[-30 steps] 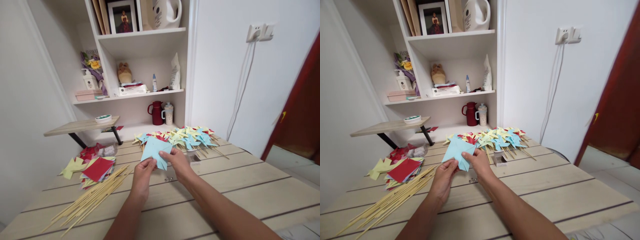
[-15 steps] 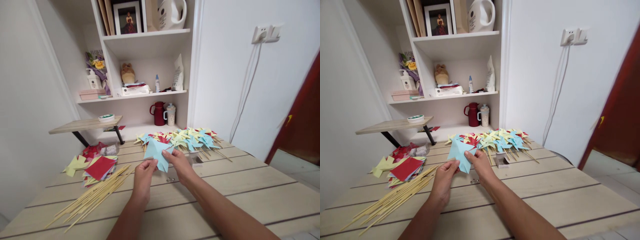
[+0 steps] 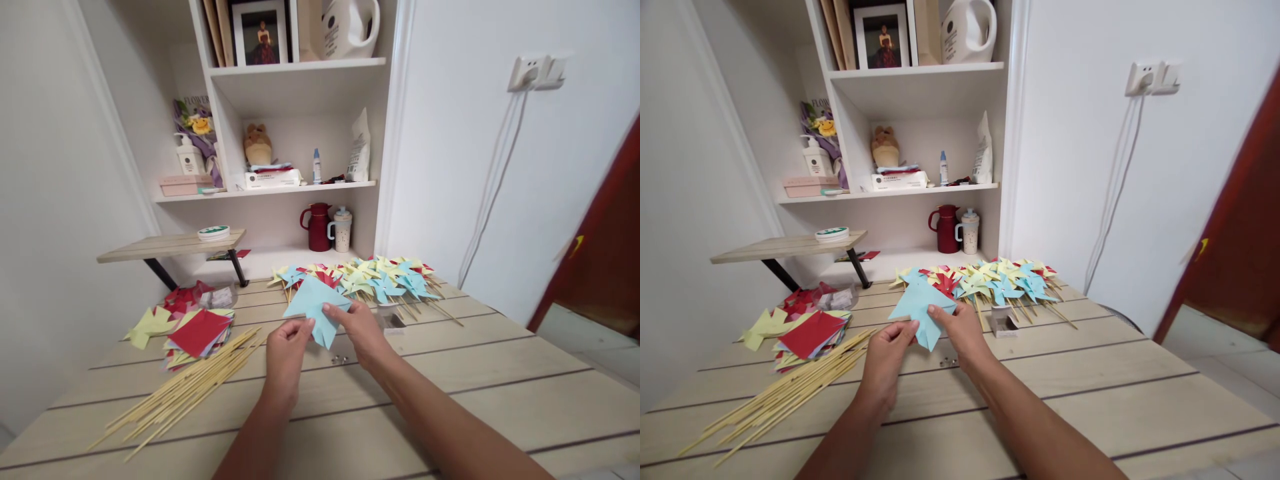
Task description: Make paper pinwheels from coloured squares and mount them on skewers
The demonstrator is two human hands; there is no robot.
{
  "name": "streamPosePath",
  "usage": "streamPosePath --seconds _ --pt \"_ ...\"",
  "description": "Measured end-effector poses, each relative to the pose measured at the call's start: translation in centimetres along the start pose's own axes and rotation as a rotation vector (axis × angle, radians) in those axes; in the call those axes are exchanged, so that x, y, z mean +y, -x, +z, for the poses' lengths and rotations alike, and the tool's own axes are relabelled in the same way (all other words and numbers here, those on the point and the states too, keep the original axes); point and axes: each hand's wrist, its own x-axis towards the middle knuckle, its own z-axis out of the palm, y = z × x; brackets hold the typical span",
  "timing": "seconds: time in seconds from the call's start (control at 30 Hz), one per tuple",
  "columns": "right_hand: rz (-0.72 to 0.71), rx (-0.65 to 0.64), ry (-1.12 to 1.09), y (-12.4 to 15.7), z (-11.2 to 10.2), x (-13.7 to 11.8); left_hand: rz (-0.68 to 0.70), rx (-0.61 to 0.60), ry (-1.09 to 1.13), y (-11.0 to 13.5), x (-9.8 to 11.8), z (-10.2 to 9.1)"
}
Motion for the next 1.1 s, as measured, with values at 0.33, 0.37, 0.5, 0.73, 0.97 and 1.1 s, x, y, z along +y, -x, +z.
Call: streamPosePath --seconds 0.33,0.37,0.5,0.73,0.97,1.1 --pt "0.012 0.012 0.034 0.4 0.3 -0.3 0.025 -0.004 -0.052 0.0 0.0 0.1" --pt "0.008 0.031 0.036 0.3 0.3 -0.3 0.029 0.002 -0.053 -0.1 0.0 0.1" --pt "0.023 0.050 -0.045 0.2 0.4 0.1 0.022 0.028 0.071 -0.2 -0.1 0.1" --pt "0.000 0.044 -0.094 0.5 1.0 0.7 -0.056 -0.136 0.270 -0.3 0.0 -0.1" --pt "-0.002 -0.012 -0.056 0.9 1.4 1.4 -0.091 -0.063 0.297 0.0 0.1 0.0" --pt "-0.001 -0.042 -0.036 1.0 1.5 1.6 -0.100 -0.026 0.263 -0.1 0.0 -0.1"
